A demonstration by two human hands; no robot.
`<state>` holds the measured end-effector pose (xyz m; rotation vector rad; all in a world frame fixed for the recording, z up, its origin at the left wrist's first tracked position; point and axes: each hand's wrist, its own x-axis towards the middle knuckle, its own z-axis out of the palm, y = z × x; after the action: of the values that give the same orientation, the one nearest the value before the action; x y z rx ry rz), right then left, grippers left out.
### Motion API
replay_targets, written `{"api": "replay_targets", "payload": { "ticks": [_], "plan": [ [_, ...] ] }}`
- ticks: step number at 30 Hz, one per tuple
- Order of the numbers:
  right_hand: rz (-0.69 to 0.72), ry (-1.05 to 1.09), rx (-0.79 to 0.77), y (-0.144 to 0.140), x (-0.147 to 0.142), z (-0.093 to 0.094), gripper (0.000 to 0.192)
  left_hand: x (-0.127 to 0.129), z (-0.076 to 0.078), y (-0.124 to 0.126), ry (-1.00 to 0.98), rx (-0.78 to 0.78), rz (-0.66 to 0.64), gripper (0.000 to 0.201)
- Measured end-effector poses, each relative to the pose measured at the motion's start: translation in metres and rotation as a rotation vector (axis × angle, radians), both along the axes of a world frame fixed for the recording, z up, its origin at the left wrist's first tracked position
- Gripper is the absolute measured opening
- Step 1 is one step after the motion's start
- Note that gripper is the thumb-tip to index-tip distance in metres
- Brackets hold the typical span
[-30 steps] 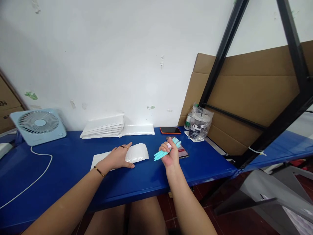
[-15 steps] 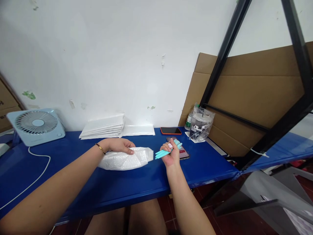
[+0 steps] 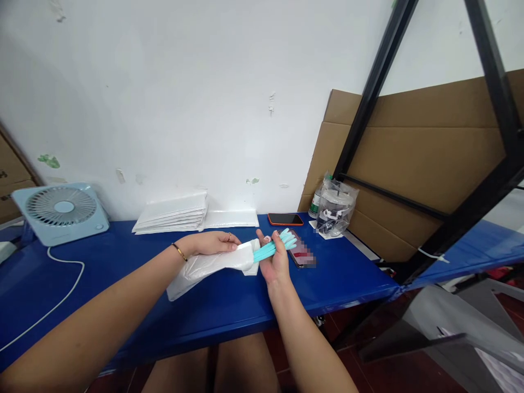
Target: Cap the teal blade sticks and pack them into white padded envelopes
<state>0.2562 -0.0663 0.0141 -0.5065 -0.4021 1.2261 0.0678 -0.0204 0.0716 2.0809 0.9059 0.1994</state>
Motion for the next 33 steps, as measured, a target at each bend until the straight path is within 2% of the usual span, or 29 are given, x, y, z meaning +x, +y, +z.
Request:
{"api": "replay_targets", "payload": {
  "ticks": [2,4,7,11,15,20,27,30,33],
  "plan": [
    [0.004,0.032,-0.074,0.003,0.0,-0.007,0.026,0.002,-0.005,-0.014,0.099,0.311,0.104,0.058],
    [0.013,0.037,-0.159,0.007,0.002,-0.013,0.027,0.001,-0.012,-0.029,0.201,0.488,0.14,0.081],
    [0.028,0.058,-0.249,0.01,0.004,-0.021,0.026,-0.011,-0.028,-0.044,0.345,0.51,0.098,0.117],
    [0.02,0.115,-0.248,0.01,0.002,-0.023,0.022,-0.033,-0.05,-0.045,0.42,0.474,0.093,0.127],
    [0.037,0.128,-0.211,0.006,-0.007,-0.017,0.02,-0.04,-0.06,-0.044,0.363,0.506,0.132,0.111],
    [0.014,0.062,-0.15,0.003,-0.024,-0.012,0.021,-0.032,-0.061,-0.049,0.262,0.635,0.198,0.086],
    [0.028,-0.041,-0.057,0.001,-0.037,0.004,0.024,-0.016,-0.047,-0.054,0.127,0.744,0.239,0.065],
    [0.026,-0.134,-0.04,0.001,-0.034,0.012,0.027,-0.011,-0.041,-0.054,0.111,0.76,0.25,0.053],
    [0.077,-0.122,-0.047,0.005,-0.026,0.015,0.022,-0.007,-0.04,-0.05,0.057,0.765,0.282,0.047]
  ]
}}
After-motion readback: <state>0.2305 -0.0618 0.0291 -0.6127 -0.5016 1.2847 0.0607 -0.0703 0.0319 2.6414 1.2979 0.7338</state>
